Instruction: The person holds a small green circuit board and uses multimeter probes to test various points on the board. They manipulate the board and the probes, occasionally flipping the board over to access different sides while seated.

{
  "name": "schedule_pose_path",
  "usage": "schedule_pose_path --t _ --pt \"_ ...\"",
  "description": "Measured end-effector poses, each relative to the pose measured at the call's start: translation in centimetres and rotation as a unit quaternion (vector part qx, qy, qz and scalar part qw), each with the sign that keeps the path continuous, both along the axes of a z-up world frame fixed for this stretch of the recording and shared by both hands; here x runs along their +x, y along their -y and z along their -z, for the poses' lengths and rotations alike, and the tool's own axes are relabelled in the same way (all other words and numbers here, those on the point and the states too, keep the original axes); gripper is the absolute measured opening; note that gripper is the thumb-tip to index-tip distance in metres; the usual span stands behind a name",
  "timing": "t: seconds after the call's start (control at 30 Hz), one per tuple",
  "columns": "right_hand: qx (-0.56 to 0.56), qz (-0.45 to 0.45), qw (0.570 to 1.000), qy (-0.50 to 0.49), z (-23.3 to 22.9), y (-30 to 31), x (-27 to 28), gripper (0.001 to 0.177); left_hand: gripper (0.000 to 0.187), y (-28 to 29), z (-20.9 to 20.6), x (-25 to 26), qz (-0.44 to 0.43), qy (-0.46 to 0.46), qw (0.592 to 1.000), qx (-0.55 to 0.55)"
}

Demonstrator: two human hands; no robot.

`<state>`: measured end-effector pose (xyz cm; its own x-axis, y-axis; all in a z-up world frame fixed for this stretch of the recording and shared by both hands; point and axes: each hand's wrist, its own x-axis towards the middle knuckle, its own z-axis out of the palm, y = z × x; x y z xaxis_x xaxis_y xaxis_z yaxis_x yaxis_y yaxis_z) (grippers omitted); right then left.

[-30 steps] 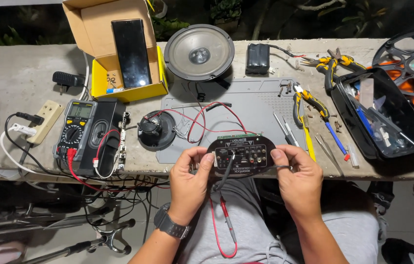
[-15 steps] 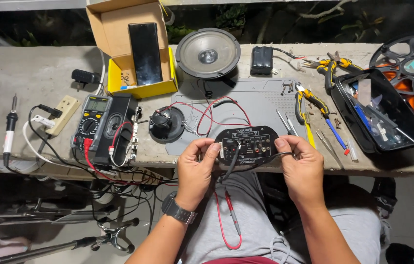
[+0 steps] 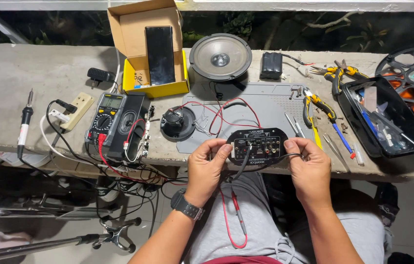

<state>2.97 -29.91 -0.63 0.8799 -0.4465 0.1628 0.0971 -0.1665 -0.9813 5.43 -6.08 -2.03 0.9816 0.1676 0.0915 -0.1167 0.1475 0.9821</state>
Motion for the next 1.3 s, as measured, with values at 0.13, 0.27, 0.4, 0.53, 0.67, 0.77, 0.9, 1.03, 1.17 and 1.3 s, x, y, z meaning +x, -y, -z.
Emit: schedule_pose_path --t 0.13,0.27,0.4,0.53,0.67,0.77,0.9,1.03,1.17,1.3 --pt "-0.006 0.000 1.000 0.003 -0.03 0.01 0.01 0.006 0.013 -0.07 -0.12 -0.04 -0.001 -0.002 1.000 0.001" --pt "-0.003 0.002 1.000 0.005 -0.37 -0.21 -0.09 0.007 0.014 -0.16 0.26 0.02 -0.001 -0.002 1.000 0.003" --pt "0.001 0.005 1.000 0.004 -0.14 -0.09 -0.14 0.006 0.015 -0.25 0.41 0.00 0.004 -0.002 1.000 0.006" --pt "0.002 0.005 1.000 0.007 -0.42 -0.27 -0.23 0.007 0.014 -0.21 -0.05 -0.07 0.004 0.001 1.000 0.013" --pt "0.003 0.007 1.000 0.005 -0.65 -0.31 -0.30 0.006 0.014 -0.19 0.24 0.04 0.003 0.000 1.000 0.016" --pt "0.002 0.006 1.000 0.004 -0.58 -0.27 -0.37 0.006 0.014 -0.21 0.23 0.04 0.004 0.001 1.000 0.016" --pt "0.002 0.006 1.000 0.007 -0.26 -0.20 -0.32 0.007 0.014 -0.20 0.20 0.01 0.003 0.001 1.000 0.018" --pt "-0.002 0.007 1.000 0.005 -0.33 -0.15 -0.37 0.007 0.013 -0.23 0.34 0.09 0.001 0.003 1.000 0.020" --pt "-0.003 0.005 1.000 0.006 -0.66 -0.28 -0.47 0.007 0.013 -0.16 0.07 -0.02 -0.002 -0.001 1.000 0.028" --pt "-0.002 0.003 1.000 0.007 -0.58 -0.27 -0.43 0.008 0.013 -0.33 -0.49 -0.24 -0.006 -0.002 0.999 0.045"
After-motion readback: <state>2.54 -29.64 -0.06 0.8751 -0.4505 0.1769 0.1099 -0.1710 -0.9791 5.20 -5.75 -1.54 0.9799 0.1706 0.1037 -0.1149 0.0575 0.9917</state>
